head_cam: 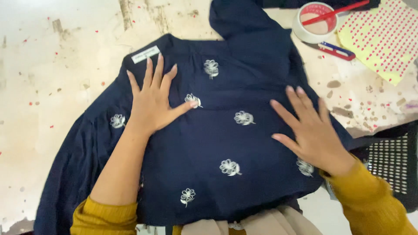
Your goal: Inspecting a blue embroidered garment for quality and trimming loose threads with scissors.
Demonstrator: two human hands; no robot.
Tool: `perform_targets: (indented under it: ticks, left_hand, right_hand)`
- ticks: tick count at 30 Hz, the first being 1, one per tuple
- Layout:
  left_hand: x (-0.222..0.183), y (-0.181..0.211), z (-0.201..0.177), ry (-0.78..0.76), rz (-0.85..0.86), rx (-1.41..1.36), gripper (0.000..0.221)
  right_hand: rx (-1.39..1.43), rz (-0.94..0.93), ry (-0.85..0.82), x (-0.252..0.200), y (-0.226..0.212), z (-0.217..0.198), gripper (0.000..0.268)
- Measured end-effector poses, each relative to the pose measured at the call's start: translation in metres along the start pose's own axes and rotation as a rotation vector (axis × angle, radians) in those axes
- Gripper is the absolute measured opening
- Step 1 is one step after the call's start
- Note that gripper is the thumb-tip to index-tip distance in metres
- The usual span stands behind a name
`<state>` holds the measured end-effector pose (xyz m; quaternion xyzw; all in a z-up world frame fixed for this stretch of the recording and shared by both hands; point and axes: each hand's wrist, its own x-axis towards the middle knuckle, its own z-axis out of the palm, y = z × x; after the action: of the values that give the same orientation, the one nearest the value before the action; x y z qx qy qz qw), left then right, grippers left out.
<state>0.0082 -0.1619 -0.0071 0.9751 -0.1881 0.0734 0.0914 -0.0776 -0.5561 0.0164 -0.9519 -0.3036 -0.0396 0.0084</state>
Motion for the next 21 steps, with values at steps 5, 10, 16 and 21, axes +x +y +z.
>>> perform_targets:
  ticks: [5,10,16,21]
  left_hand:
    - [-0.007,0.010,0.000,0.064,0.079,0.022,0.101]
    - [0.007,0.048,-0.038,0.259,0.085,0.258,0.076]
    - [0.022,0.028,0.009,0.124,0.172,0.045,0.090]
    - [0.020,0.029,0.006,0.050,0.167,-0.005,0.097]
  right_hand:
    - [0.096,0.148,-0.360,-0.008,0.013,-0.033,0.078]
    - [0.319,-0.219,0.245,0.089,-0.012,-0.059,0.035]
    - [0.406,-0.003,-0.034,0.185,0.060,0.050,0.058]
    - [0.688,-0.013,0.007,0.184,0.070,0.042,0.058]
